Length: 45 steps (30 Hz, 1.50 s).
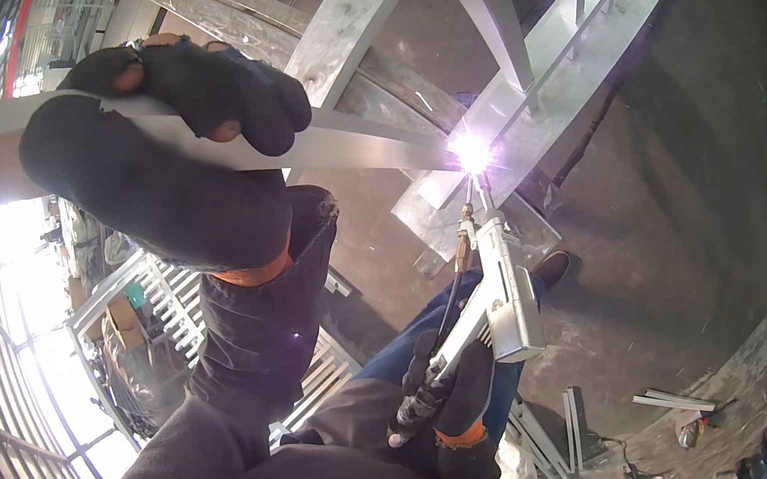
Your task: The person welds a metal frame using a handheld welding torch, then repositions the frame and continues welding additional joints. The person handles metal bars and a welding torch throughout the task.
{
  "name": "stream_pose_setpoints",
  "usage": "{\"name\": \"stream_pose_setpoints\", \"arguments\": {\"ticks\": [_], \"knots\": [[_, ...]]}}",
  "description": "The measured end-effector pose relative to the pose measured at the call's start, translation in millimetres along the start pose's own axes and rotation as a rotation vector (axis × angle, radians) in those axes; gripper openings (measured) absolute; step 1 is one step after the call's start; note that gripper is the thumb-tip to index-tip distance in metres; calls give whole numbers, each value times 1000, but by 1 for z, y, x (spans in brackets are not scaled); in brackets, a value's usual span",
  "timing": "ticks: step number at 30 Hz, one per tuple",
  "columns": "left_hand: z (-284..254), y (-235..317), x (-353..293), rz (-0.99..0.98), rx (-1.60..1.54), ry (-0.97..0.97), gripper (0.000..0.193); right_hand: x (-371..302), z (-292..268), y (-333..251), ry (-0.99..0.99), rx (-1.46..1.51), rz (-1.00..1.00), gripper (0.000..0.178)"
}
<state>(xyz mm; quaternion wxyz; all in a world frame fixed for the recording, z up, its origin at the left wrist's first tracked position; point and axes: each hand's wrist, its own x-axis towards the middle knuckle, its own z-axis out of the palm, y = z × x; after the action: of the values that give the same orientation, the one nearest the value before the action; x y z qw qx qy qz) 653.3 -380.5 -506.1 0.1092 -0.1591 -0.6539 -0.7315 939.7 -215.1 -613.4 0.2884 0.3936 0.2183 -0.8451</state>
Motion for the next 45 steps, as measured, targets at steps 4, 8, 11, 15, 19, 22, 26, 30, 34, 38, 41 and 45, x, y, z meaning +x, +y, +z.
{"name": "stream_pose_setpoints", "arguments": {"ticks": [4, 8, 11, 15, 19, 22, 26, 30, 34, 38, 41, 45], "knots": [[3, 0, -4, 42, 51, 85, 43, 2, -2, 8, 93, -83, -59, 69], [7, 0, -4, 48, 65, 87, 44, 0, -5, 8, 86, -103, -57, 67], [8, -1, -4, 49, 79, 87, 44, -2, -7, 6, 58, -68, -20, 67], [11, -3, -2, 17, 76, 59, 45, -4, -7, 6, 20, 5, 37, 67], [22, -7, -4, 81, 199, 125, 46, -4, -7, 7, 37, -22, 17, 66], [28, -9, -6, 104, 229, 177, 46, -2, -9, 9, 38, -38, 14, 67], [28, -7, -5, 79, 168, 170, 46, -1, -14, 16, 25, -54, 15, 68], [32, -6, -4, 73, 119, 146, 46, -1, -18, 23, 49, -26, -1, 65], [39, -6, -7, 76, 250, 276, 42, 0, -27, 19, 78, -54, 86, 59], [29, -11, -14, 147, 146, 295, 35, -6, -46, -3, 154, -371, -228, 54], [16, -24, -31, 44, 196, 450, 20, -37, -87, -40, 62, -324, -298, 22], [20, -73, -69, -149, 349, 541, 24, -74, -171, -93, 249, -689, -483, 28]]}}
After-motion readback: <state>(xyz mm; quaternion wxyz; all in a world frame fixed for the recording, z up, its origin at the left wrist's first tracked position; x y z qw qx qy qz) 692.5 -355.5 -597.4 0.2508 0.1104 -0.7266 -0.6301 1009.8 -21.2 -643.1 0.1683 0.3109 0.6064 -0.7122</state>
